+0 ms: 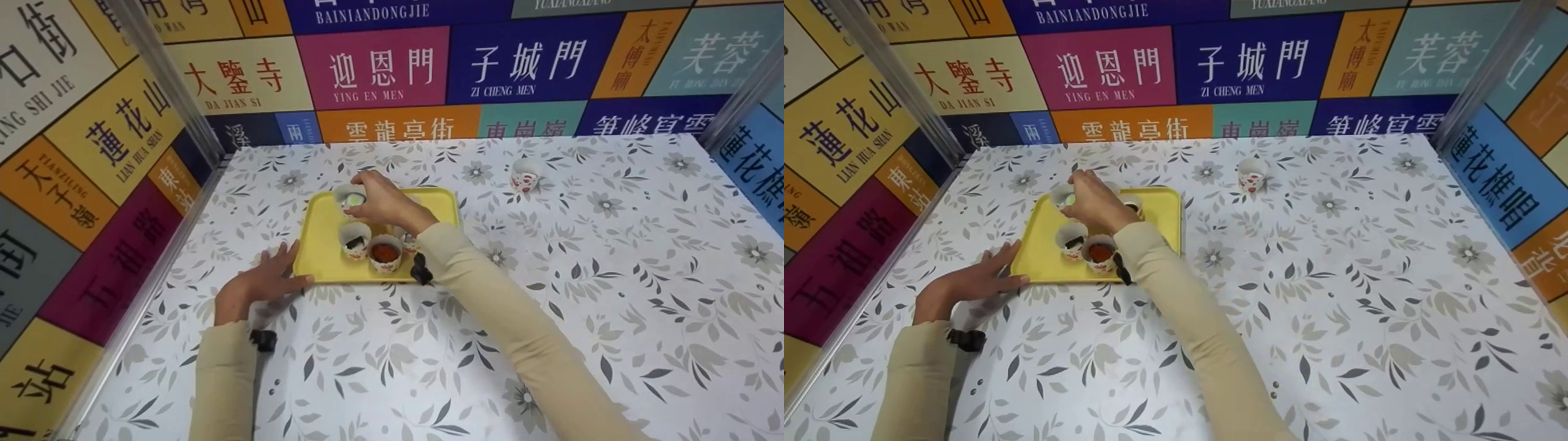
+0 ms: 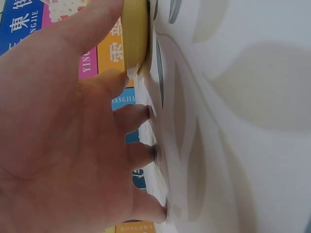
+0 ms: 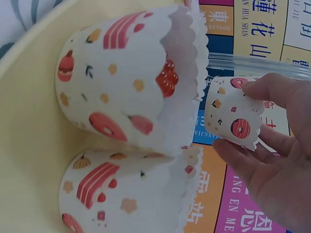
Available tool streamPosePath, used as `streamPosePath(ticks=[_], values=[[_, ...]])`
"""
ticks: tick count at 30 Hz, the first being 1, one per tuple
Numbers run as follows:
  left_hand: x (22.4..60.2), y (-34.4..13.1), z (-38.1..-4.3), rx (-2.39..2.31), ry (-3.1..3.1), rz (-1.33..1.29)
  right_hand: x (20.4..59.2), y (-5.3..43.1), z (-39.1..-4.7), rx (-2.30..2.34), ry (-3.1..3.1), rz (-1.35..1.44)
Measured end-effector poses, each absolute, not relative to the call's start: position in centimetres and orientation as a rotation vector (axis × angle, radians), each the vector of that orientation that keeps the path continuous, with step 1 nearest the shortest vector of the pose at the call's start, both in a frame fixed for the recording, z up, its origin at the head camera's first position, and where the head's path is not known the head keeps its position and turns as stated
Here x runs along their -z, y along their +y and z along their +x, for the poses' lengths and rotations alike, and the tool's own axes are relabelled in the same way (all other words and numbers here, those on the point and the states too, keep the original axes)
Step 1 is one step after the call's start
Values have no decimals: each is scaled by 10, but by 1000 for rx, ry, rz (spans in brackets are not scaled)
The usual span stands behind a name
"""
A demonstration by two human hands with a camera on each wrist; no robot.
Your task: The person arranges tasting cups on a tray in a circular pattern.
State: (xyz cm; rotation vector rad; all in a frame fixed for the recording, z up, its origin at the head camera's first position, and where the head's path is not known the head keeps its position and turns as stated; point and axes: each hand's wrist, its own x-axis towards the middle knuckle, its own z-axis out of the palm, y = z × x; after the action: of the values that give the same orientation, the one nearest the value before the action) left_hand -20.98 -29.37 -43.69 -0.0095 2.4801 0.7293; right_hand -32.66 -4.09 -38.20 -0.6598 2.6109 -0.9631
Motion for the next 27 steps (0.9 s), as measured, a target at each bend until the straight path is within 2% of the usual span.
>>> streamPosePath(ticks=[17, 27], values=[[435, -293, -211, -696, 2492, 86, 396, -63, -325, 895, 2647, -648], [436, -295, -209, -716, 2493, 42, 401, -65, -325, 868, 2616, -711]])
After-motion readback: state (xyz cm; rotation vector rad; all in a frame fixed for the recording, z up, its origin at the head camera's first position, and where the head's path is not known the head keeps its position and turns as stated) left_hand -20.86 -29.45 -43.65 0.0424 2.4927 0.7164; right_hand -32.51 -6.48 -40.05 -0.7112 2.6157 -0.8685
